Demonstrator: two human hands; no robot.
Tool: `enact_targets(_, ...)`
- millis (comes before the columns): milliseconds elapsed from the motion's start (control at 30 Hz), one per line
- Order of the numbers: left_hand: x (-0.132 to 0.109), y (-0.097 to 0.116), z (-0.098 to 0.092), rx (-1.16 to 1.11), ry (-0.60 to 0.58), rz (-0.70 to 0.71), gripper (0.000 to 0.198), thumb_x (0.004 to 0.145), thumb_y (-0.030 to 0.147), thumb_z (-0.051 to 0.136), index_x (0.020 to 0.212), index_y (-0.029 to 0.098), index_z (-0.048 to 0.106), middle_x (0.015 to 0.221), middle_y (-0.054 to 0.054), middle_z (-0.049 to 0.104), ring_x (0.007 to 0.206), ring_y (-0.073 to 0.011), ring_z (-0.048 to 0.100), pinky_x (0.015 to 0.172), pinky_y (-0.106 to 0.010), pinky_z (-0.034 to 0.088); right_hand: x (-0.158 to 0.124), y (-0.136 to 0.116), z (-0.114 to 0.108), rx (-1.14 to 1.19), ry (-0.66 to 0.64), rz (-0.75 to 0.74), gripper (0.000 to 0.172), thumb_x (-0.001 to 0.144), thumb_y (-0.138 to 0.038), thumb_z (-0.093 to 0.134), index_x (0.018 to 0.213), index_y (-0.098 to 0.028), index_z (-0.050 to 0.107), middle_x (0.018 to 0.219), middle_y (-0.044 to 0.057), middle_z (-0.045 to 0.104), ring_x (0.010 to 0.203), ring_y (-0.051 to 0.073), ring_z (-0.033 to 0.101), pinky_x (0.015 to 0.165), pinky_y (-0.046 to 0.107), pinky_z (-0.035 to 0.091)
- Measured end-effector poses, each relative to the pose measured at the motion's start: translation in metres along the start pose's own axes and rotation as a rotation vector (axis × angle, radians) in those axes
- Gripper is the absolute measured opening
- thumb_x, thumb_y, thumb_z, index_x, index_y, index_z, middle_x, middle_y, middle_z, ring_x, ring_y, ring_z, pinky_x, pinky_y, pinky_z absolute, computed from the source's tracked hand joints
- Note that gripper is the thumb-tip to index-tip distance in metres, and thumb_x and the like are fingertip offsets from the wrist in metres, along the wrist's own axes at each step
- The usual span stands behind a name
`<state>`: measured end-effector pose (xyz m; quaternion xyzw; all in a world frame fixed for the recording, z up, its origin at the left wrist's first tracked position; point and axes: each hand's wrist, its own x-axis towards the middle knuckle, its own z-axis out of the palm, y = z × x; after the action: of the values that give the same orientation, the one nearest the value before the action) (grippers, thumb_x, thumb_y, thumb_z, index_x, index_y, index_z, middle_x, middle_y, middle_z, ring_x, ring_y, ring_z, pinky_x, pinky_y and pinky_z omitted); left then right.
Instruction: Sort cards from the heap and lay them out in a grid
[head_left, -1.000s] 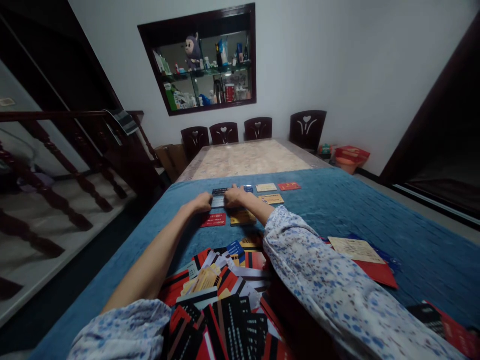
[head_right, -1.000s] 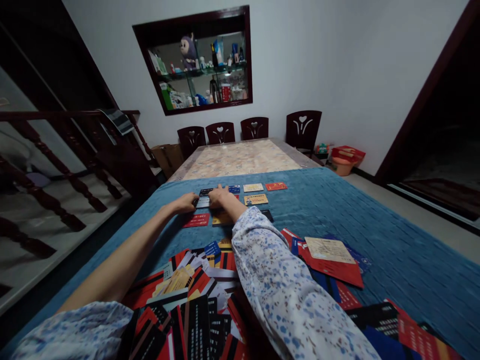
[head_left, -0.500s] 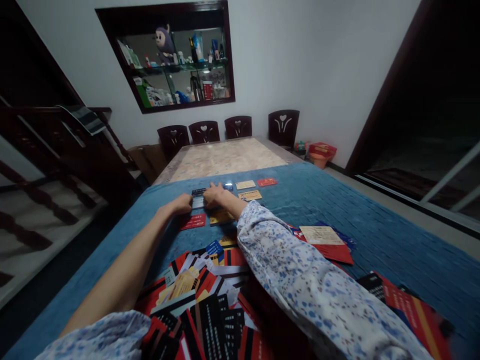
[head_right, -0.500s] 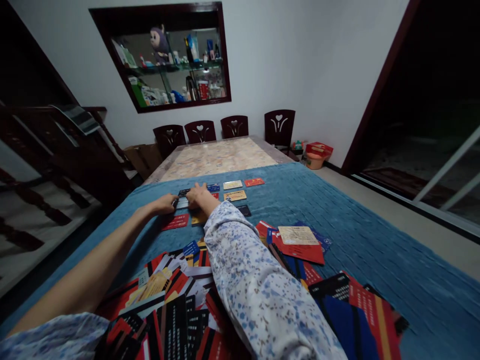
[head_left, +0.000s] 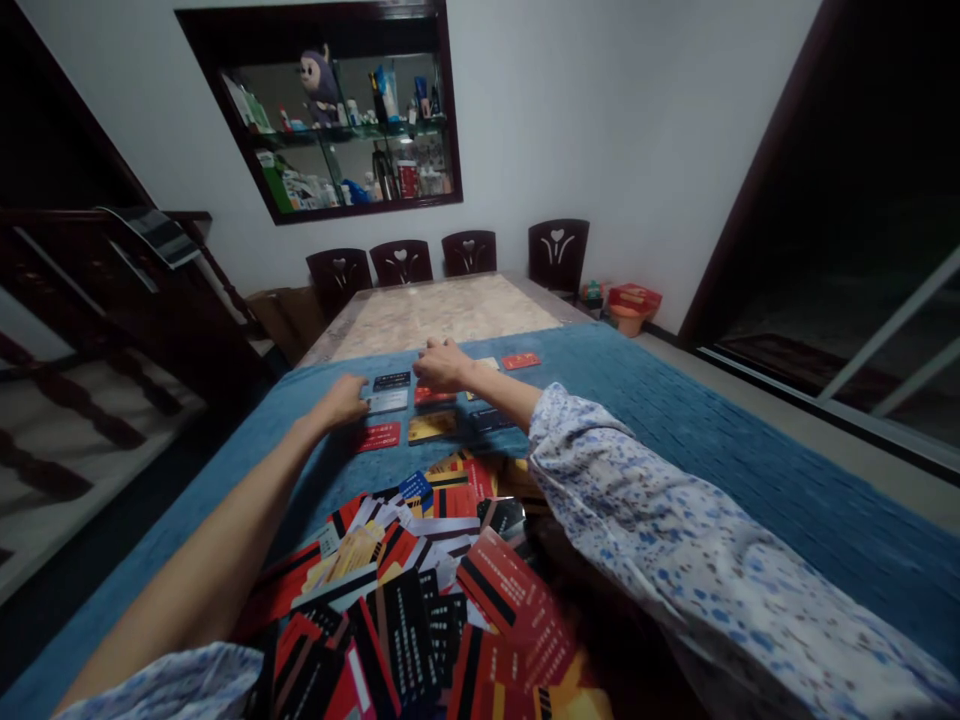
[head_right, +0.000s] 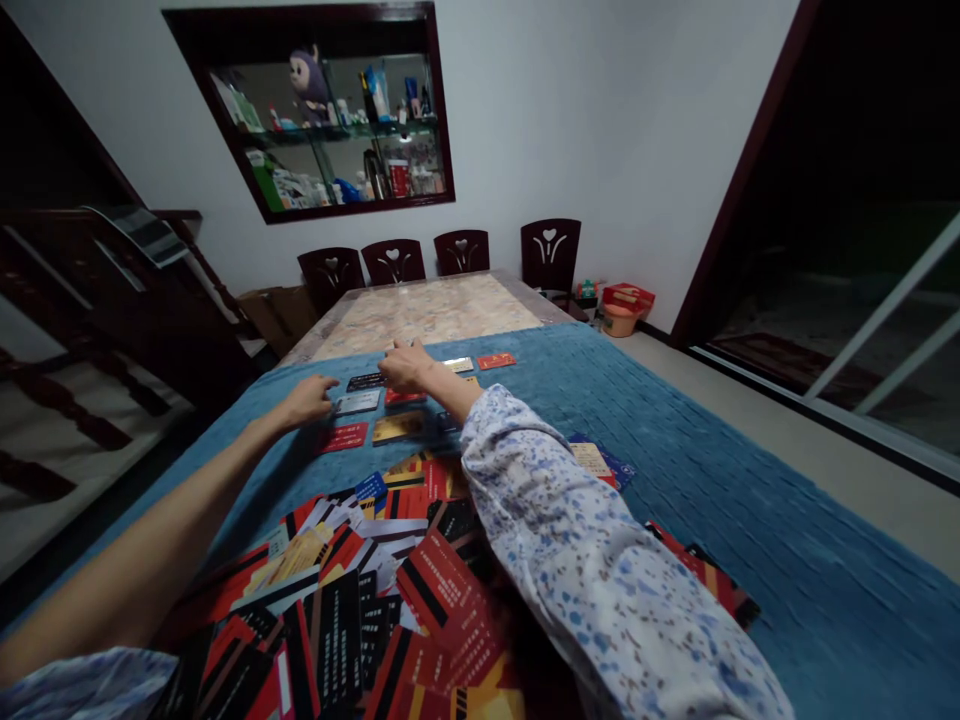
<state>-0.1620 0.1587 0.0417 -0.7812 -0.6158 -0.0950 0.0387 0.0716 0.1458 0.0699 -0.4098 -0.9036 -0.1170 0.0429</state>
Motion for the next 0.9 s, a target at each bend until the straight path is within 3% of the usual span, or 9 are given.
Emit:
enact_targets(100,-0.006,0.011,-0.003,0.083,0.033,0.02,0.041,0.075,0.011,0.052,0.111,0.005,0.07,0.103,-0.015,0.069,0.093,-0.0244,0.065,0.087,-0.029,0.049,-0.019,0.005,-0.002,-0.015,0.073,0.011,0.027,0.096,-0.027,0.047,0.106,-0.017,0.07,0.117,0.015,0.067,0.116,0.032,0.049,0.088,0.045,0.038)
enact_targets(200,-0.016,0.028,-0.005,0.083,0.11,0.071,0.036,0.082,0.016,0.046,0.103,0.009,0.074,0.1,-0.013,0.069,0.087,-0.022,0.065,0.084,-0.029,0.049,-0.039,0.008,-0.002,-0.033,0.112,0.006,0.028,0.097,-0.024,0.044,0.104,-0.016,0.07,0.114,0.015,0.068,0.113,0.03,0.049,0.084,0.042,0.035)
enact_targets(367,-0.034,0.063,-0.007,0.024,0.171,0.168,0.034,0.084,0.016,0.042,0.092,0.011,0.075,0.093,-0.012,0.069,0.083,-0.0215,0.063,0.079,-0.03,0.049,-0.071,0.014,0.0,-0.03,0.115,0.021,0.025,0.096,-0.021,0.045,0.102,-0.018,0.07,0.11,0.013,0.069,0.11,0.028,0.048,0.079,0.038,0.03)
enact_targets(567,-0.052,0.104,-0.008,-0.041,0.208,0.226,0.031,0.086,0.015,0.044,0.093,0.012,0.074,0.092,-0.012,0.067,0.082,-0.0206,0.063,0.075,-0.03,0.049,-0.108,0.02,0.005,-0.003,0.114,0.055,0.023,0.096,-0.022,0.048,0.099,-0.019,0.071,0.11,0.012,0.069,0.108,0.027,0.047,0.076,0.036,0.027)
enact_targets(767,-0.07,0.141,-0.008,-0.096,0.206,0.296,0.026,0.086,0.013,0.046,0.084,0.013,0.072,0.085,-0.009,0.064,0.076,-0.0188,0.061,0.069,-0.028,0.047,-0.151,0.032,0.014,-0.019,0.155,0.067,0.022,0.095,-0.022,0.05,0.097,-0.019,0.072,0.103,0.012,0.07,0.105,0.026,0.047,0.079,0.036,0.027)
enact_targets(900,-0.082,0.163,-0.004,-0.129,0.15,0.301,0.026,0.087,0.013,0.046,0.09,0.013,0.072,0.093,-0.01,0.065,0.081,-0.0195,0.063,0.073,-0.028,0.048,-0.181,0.04,0.017,-0.034,0.163,0.087,0.021,0.095,-0.022,0.051,0.093,-0.02,0.072,0.097,0.011,0.07,0.103,0.026,0.047,0.078,0.036,0.026)
